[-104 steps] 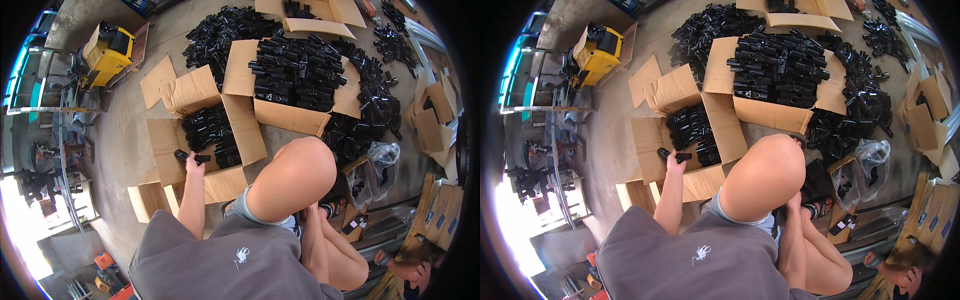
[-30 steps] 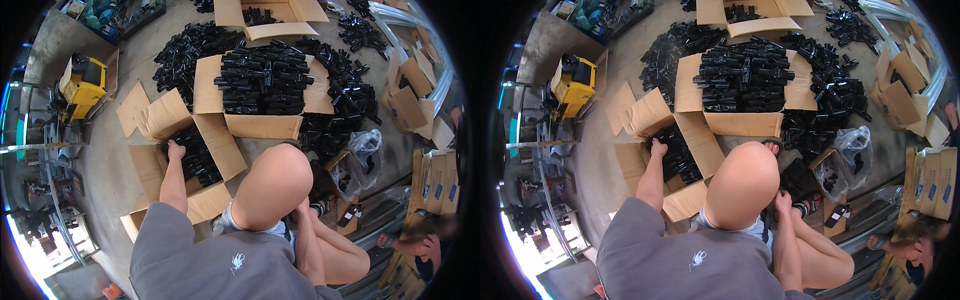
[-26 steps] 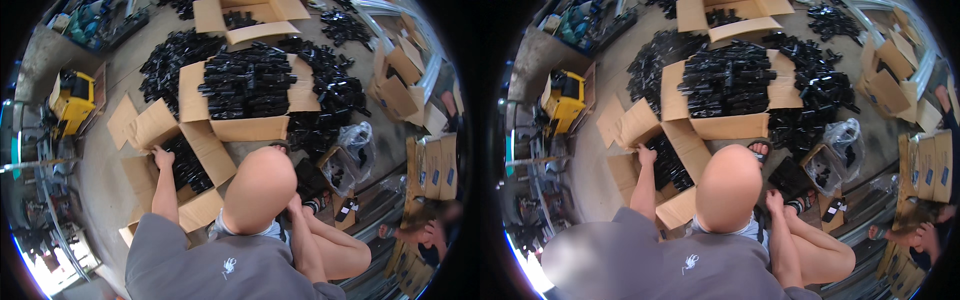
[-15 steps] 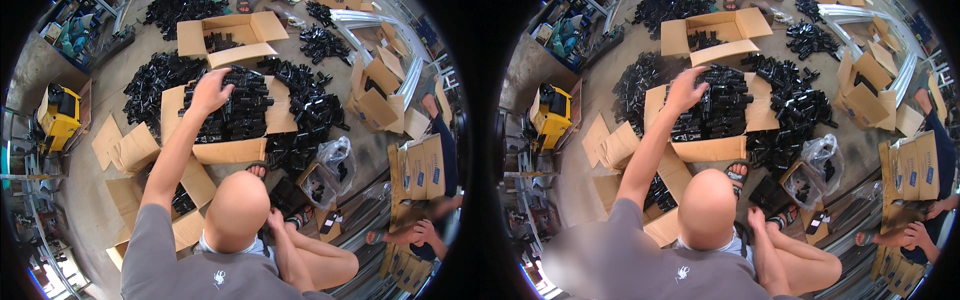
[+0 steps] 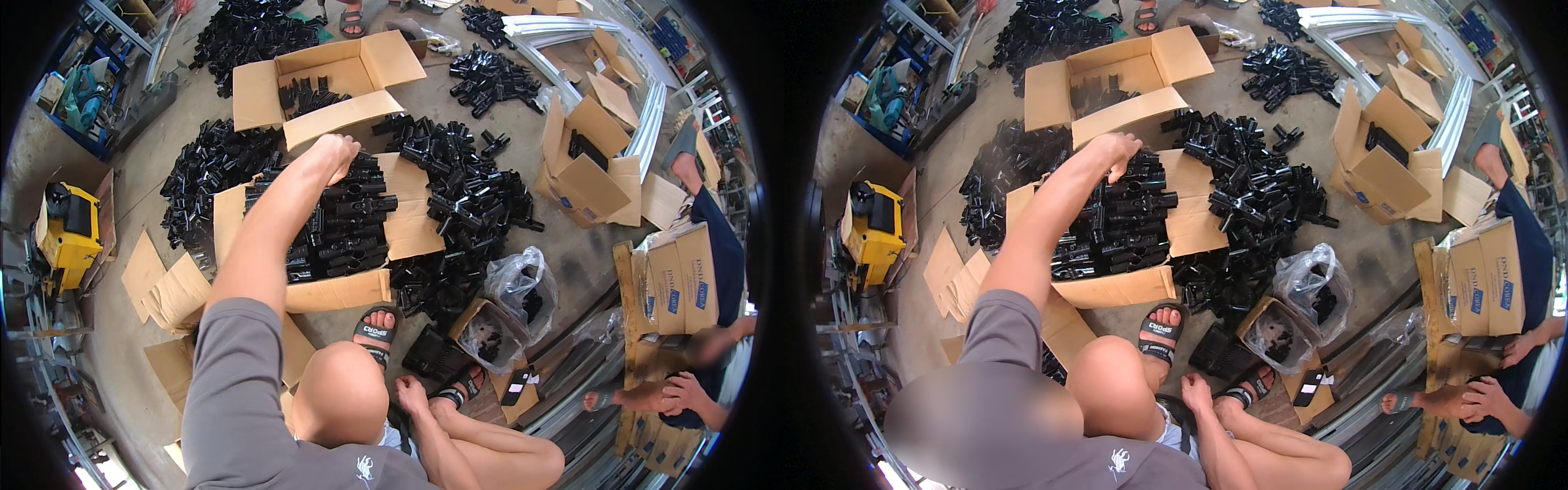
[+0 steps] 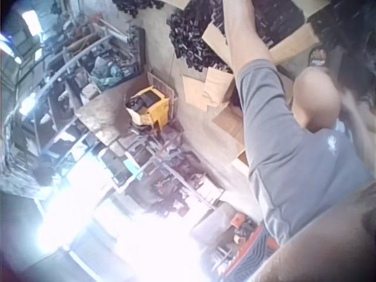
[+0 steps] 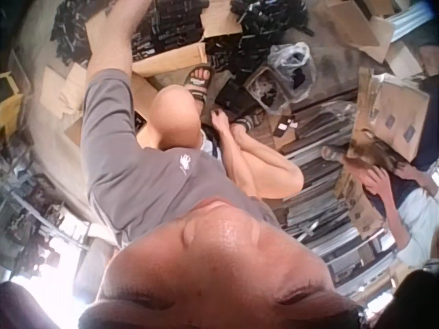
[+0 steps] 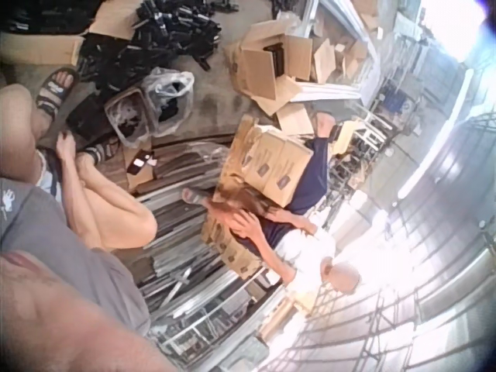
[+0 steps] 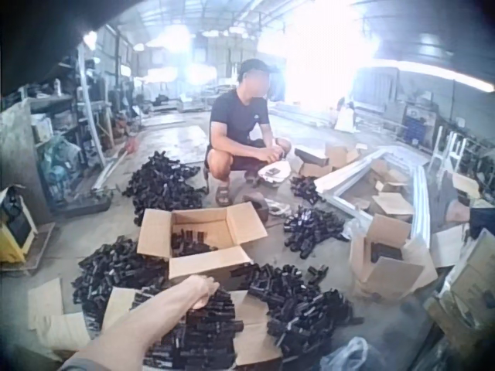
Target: The person sorts black plastic components from a large pile into boxes and then assembles smaller pins into them while sitting on the floor.
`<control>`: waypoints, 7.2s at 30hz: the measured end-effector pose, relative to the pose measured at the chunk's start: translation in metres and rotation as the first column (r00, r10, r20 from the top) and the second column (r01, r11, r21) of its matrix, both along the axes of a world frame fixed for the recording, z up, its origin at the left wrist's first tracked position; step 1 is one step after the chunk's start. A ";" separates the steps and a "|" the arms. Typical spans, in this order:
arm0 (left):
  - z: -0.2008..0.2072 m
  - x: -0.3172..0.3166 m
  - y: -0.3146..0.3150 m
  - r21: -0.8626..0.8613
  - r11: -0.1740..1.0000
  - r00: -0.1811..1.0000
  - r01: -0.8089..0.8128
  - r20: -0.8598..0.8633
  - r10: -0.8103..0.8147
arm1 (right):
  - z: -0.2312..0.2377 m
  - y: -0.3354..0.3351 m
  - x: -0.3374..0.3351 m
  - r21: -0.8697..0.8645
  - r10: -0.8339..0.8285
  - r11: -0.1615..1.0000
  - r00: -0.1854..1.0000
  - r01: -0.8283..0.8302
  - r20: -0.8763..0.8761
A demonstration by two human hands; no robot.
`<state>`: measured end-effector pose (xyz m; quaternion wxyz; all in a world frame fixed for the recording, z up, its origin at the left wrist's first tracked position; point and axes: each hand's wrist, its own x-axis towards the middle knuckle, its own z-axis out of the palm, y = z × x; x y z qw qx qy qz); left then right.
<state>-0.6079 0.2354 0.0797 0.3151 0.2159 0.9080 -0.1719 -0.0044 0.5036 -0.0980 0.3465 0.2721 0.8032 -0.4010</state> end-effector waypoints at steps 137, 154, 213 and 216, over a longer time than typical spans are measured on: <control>-0.075 0.678 -0.241 0.266 0.177 0.163 -0.948 -0.074 0.984 | 0.012 0.013 0.001 -0.012 0.183 0.982 0.976 -0.186 -0.117; 0.007 0.535 -0.226 0.669 0.469 0.433 -0.577 -0.236 0.870 | 0.029 0.014 -0.010 -0.018 0.074 0.997 0.994 -0.076 -0.077; 0.025 0.139 -0.131 0.453 0.892 0.925 0.009 -0.343 0.165 | 0.014 0.004 -0.015 0.095 0.026 0.995 1.000 -0.024 -0.018; 0.012 0.129 -0.115 0.403 0.912 0.926 0.078 -0.367 0.083 | -0.034 0.009 0.008 0.046 -0.050 0.998 0.997 0.053 -0.065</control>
